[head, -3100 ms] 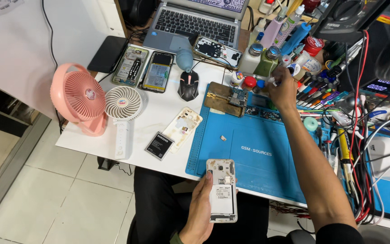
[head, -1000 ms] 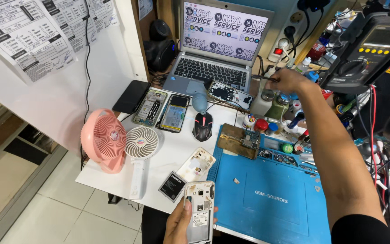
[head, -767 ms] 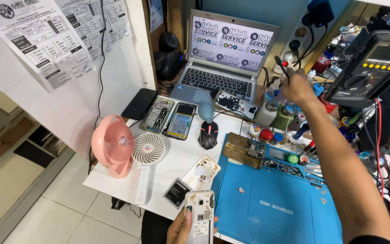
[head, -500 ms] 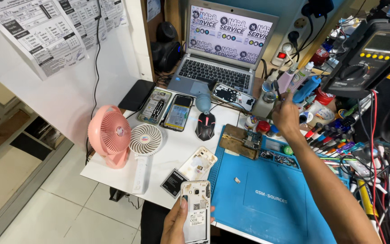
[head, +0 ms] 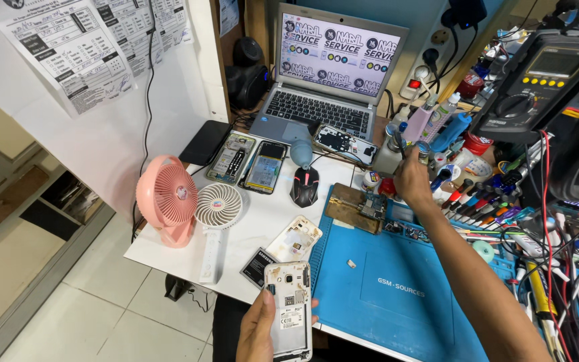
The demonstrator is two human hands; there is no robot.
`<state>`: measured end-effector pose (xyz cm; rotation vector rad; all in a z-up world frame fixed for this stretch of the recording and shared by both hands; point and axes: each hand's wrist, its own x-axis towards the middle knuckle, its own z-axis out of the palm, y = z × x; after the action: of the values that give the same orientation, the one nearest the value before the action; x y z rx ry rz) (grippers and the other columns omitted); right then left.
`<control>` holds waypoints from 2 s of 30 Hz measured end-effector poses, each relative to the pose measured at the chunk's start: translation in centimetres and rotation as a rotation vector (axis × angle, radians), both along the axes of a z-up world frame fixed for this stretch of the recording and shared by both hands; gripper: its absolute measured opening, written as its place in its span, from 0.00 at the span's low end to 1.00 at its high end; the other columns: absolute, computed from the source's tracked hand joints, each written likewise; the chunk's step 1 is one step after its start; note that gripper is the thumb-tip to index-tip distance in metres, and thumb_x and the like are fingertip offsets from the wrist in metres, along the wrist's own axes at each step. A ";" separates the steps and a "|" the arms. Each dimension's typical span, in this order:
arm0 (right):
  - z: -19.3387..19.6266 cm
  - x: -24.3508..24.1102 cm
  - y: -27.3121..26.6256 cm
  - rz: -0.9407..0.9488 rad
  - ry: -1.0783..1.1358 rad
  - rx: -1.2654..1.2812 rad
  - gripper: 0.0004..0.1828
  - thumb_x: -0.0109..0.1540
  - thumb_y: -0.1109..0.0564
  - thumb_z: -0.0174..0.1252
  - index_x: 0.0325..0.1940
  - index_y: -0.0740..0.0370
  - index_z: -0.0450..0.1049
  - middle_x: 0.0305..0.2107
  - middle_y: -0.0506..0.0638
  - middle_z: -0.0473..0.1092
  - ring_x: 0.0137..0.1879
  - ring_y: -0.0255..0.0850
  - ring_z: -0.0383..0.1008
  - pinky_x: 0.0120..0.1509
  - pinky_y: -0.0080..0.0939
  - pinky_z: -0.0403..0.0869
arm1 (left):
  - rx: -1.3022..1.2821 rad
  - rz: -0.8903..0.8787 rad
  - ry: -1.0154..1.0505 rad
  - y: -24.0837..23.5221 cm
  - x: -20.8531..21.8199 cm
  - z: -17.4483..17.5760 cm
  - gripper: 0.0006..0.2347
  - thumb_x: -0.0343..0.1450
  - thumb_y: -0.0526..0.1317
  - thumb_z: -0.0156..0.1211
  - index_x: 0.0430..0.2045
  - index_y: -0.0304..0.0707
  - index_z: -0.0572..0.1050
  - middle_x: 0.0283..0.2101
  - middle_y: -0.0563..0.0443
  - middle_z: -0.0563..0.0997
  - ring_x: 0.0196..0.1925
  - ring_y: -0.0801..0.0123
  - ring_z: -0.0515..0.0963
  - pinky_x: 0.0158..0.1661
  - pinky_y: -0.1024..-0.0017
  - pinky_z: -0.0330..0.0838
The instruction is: The person disassembles a white smartphone, removes the battery and internal components, and uses tweezers and a soldering iron to work on the motherboard. They also use a multimeter to test connections and a brush to clean the device.
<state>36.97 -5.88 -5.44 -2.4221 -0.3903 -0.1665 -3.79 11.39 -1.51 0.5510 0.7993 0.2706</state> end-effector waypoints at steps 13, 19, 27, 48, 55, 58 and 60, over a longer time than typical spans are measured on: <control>1.9 -2.7 -3.3 0.170 -0.513 0.071 0.09 0.80 0.65 0.46 0.64 0.71 0.62 0.37 0.74 0.75 0.36 0.73 0.73 0.38 0.71 0.64 | 0.027 -0.253 -0.216 -1.3 -1.1 1.8 0.30 0.78 0.51 0.45 0.64 0.18 0.77 0.52 0.14 0.88 0.49 0.32 0.91 0.50 0.46 0.88; 7.8 -27.3 -3.1 0.127 -0.249 0.491 0.05 0.81 0.69 0.54 0.61 0.68 0.66 0.29 0.59 0.69 0.30 0.44 0.74 0.39 0.42 0.73 | 0.076 -0.363 -0.293 -2.6 -1.3 1.1 0.30 0.79 0.54 0.43 0.66 0.25 0.76 0.51 0.20 0.88 0.47 0.41 0.90 0.55 0.53 0.85; 2.1 -40.9 -3.2 0.065 -0.130 0.436 0.19 0.69 0.58 0.60 0.65 0.58 0.78 0.53 0.57 0.73 0.33 0.34 0.76 0.40 0.32 0.74 | 0.208 -0.266 -0.436 -7.0 0.1 -0.5 0.29 0.80 0.54 0.46 0.72 0.32 0.69 0.64 0.32 0.82 0.66 0.52 0.82 0.65 0.58 0.77; 0.7 -44.4 -4.0 0.060 -0.245 0.336 0.22 0.71 0.59 0.60 0.70 0.48 0.77 0.38 0.51 0.66 0.34 0.39 0.67 0.38 0.37 0.71 | 0.559 -0.185 -0.500 -10.0 -0.6 2.2 0.34 0.79 0.62 0.40 0.69 0.28 0.70 0.59 0.30 0.86 0.59 0.49 0.88 0.57 0.57 0.85; 1.4 -45.3 -5.0 0.067 -0.060 0.265 0.29 0.69 0.60 0.61 0.74 0.38 0.76 0.39 0.47 0.68 0.33 0.36 0.71 0.42 0.35 0.71 | 0.482 -0.154 -0.559 -9.7 -0.6 2.1 0.34 0.80 0.60 0.45 0.70 0.25 0.67 0.57 0.23 0.85 0.58 0.44 0.87 0.59 0.53 0.83; 2.8 -44.2 -4.8 0.003 -0.119 0.207 0.23 0.69 0.53 0.62 0.69 0.36 0.79 0.42 0.46 0.70 0.38 0.38 0.76 0.38 0.39 0.73 | 0.580 -0.230 -0.524 -10.0 -1.0 1.9 0.36 0.79 0.64 0.41 0.69 0.28 0.69 0.58 0.27 0.86 0.59 0.46 0.88 0.55 0.58 0.84; 3.4 -45.5 -4.8 0.032 -0.108 0.227 0.24 0.70 0.54 0.61 0.70 0.37 0.78 0.41 0.46 0.70 0.36 0.38 0.74 0.40 0.36 0.72 | 0.596 -0.172 -0.573 -10.0 -1.2 1.5 0.35 0.81 0.62 0.42 0.71 0.26 0.66 0.59 0.26 0.85 0.60 0.45 0.87 0.59 0.55 0.82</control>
<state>-8.52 -10.71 -2.03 -2.1879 -0.4345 -0.3112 -5.01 1.34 -0.05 1.0362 0.0975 0.4848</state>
